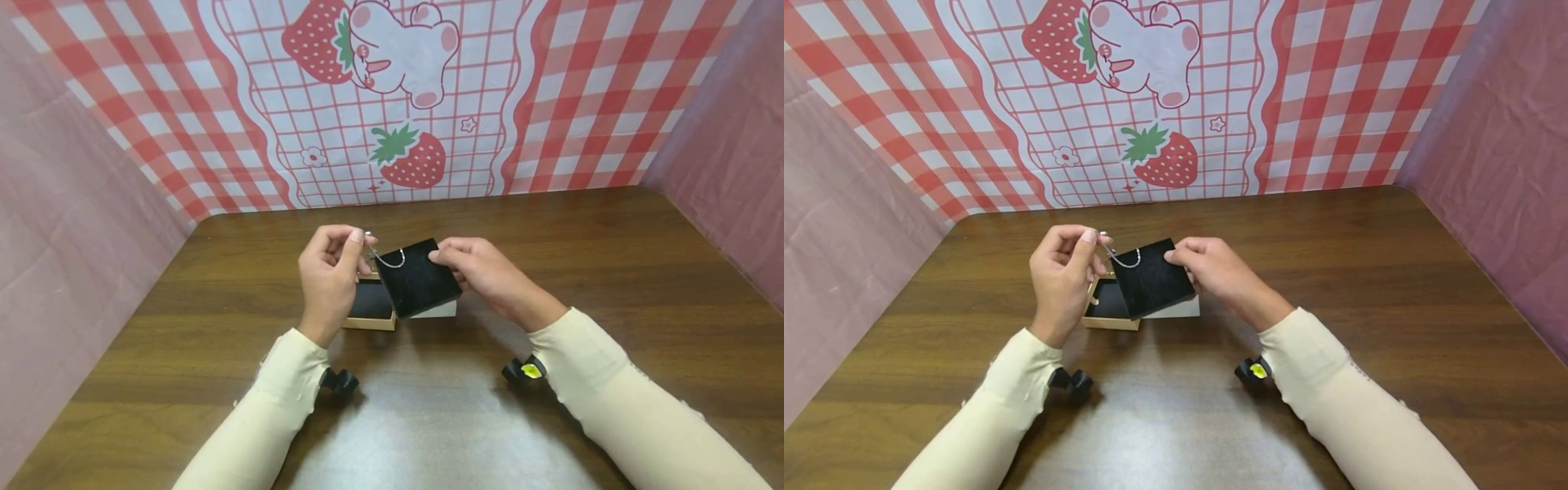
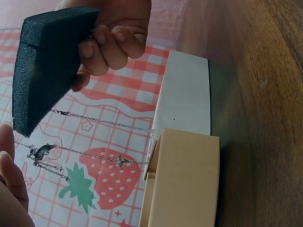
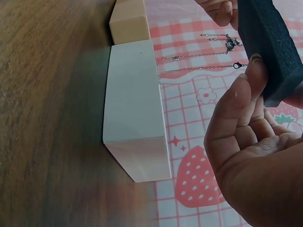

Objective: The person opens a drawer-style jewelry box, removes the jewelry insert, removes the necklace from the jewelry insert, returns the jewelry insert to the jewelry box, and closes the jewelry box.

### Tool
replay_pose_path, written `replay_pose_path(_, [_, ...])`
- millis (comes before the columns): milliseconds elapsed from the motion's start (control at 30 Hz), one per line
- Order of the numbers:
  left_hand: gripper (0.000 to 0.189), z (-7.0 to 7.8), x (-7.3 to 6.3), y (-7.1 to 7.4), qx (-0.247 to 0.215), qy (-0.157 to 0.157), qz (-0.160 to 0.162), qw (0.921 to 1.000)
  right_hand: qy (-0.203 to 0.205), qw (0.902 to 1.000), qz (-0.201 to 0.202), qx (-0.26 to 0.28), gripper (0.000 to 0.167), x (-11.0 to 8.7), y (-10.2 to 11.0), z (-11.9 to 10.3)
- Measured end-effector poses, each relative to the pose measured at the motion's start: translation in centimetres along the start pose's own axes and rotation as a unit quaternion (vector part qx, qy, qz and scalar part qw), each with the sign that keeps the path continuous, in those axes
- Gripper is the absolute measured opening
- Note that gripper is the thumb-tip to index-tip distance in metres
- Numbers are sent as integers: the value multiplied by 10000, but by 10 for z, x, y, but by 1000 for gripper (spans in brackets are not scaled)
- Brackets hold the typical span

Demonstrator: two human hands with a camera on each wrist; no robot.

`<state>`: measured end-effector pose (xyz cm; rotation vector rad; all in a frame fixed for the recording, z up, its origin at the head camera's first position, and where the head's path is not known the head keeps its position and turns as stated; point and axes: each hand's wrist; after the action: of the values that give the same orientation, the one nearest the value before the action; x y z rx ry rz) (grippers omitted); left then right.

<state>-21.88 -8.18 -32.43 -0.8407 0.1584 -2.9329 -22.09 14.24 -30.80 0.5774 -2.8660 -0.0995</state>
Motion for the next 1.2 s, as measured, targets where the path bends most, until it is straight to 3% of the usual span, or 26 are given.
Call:
replay_pose_path(533, [17, 5, 3, 7, 177, 263, -215, 9993, -152, 9998, -76, 87, 18, 0, -3, 6])
replay_pose_path(1200, [14, 7, 4, 8, 238, 275, -209, 9991, -313, 9994, -167, 26, 22, 0, -5, 9])
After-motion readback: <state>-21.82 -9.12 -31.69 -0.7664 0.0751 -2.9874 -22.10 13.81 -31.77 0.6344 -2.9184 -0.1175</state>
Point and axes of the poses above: each hand's wrist, its own x-axis towards the middle knuckle, its own y-axis out of the back of the hand, z = x × y, and after that the axes turned 13 degrees about y, right-handed
